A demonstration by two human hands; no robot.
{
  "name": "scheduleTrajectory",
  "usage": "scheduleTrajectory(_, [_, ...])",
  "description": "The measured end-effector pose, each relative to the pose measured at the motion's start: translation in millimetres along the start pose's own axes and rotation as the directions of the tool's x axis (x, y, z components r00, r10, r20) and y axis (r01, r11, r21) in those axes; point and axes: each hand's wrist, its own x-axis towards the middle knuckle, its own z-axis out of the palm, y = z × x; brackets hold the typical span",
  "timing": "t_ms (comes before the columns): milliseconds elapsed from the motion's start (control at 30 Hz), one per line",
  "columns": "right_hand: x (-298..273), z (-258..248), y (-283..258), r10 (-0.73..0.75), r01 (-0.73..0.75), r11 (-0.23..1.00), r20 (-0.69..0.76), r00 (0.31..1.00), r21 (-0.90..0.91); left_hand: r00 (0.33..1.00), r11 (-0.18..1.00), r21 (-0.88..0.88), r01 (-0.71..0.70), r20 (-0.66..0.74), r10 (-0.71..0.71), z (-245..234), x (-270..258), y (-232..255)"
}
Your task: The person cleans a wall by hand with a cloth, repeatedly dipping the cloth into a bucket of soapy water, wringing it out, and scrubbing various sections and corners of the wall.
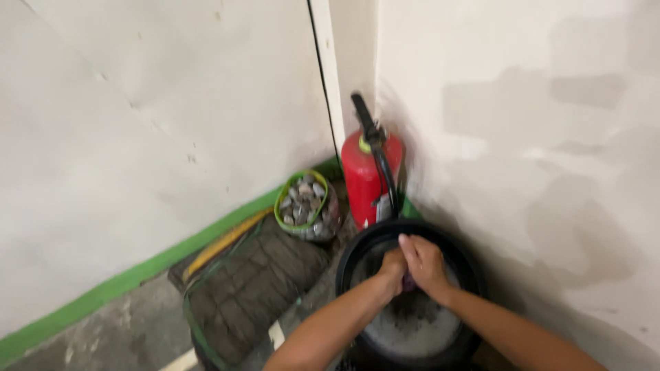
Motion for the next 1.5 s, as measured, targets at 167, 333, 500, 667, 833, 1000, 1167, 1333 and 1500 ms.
scheduleTrajectory(167, [-2,2,20,0.354,-0.357,0.931,0.048,0.934,0.080,0.999,0.992,-0.118,0.046,-0.012,-0.048,12,-31,27])
scheduleTrajectory(333, [33,-17,-6,0.863,-0.903,0.304,0.314,0.396,0.305,0.919,0.642,0.728,-0.241,-0.041,0.392,38,-110,95])
scheduleTrajectory(500, [66,-71,-72,0.798,-0.836,0.187,0.416,0.435,0.516,0.712,0.278,0.797,-0.535,0.248,0.657,83,-225,185])
scheduleTrajectory(667, [96,-129,-191,0.581,-0.486,0.619,0.056,0.812,0.616,0.676,0.372,0.747,-0.552,0.139,0.723,153,-308,270])
scheduleTrajectory(833, [156,-194,-336,0.139,-0.040,0.957,-0.332,0.933,0.288,0.650,0.627,0.208,-0.751,0.068,0.757,224,-368,341])
scheduleTrajectory(1000, [224,-258,-455,-0.406,0.195,0.853,-0.380,0.831,-0.483,0.215,0.298,-0.344,-0.890,0.260,0.941,315,-433,417])
scheduleTrajectory(1167, [252,-314,-521,-0.504,0.138,0.706,-0.355,0.788,-0.695,-0.423,-0.570,0.205,-0.796,0.485,0.765,422,-427,472])
scheduleTrajectory(1333, [272,-325,-545,-0.424,0.181,0.780,-0.294,0.856,-0.599,-0.231,-0.277,0.460,-0.844,0.155,0.960,456,-395,581])
scheduleTrajectory(1500, [300,-339,-587,-0.486,0.193,0.747,-0.325,0.811,-0.636,-0.288,-0.515,0.360,-0.778,0.525,0.801,469,-443,523])
